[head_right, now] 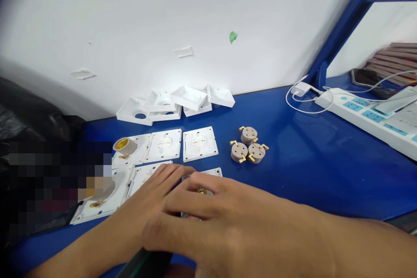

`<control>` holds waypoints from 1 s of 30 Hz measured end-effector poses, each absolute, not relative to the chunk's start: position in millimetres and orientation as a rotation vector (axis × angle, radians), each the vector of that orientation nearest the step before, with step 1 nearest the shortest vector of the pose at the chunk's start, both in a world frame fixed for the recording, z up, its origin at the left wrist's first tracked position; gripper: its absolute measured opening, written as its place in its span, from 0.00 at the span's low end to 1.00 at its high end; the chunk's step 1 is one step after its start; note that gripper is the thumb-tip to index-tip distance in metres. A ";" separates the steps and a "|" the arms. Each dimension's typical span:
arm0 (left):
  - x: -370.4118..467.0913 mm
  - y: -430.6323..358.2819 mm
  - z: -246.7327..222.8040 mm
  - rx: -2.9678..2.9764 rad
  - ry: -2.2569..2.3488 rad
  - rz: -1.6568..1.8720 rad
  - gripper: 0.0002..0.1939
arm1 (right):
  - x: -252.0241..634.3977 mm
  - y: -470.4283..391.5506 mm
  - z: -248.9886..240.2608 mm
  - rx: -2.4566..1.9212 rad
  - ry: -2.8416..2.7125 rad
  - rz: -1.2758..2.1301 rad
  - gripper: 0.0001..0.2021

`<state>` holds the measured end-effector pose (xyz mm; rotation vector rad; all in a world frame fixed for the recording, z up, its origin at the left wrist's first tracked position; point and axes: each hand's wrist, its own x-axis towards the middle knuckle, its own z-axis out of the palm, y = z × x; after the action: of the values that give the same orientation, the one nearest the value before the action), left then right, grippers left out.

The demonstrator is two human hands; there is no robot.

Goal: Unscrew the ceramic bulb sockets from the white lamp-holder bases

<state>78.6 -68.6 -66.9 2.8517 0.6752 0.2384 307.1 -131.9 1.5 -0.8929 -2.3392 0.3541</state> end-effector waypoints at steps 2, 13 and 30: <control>78.3 -68.3 -67.4 2.849 0.670 0.234 0.19 | 307.3 -132.1 2.1 -0.873 -2.375 0.349 0.12; 76.9 -70.1 -65.2 2.814 0.678 0.233 0.20 | 315.4 -116.4 2.5 -0.617 -2.494 0.366 0.11; 76.2 -69.8 -67.1 2.840 0.670 0.207 0.25 | 310.8 -128.1 5.0 -0.850 -2.432 0.258 0.12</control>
<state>76.2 -69.8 -67.1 2.8402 0.6703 0.2070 310.8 -128.1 5.0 -0.8501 -2.4320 0.2577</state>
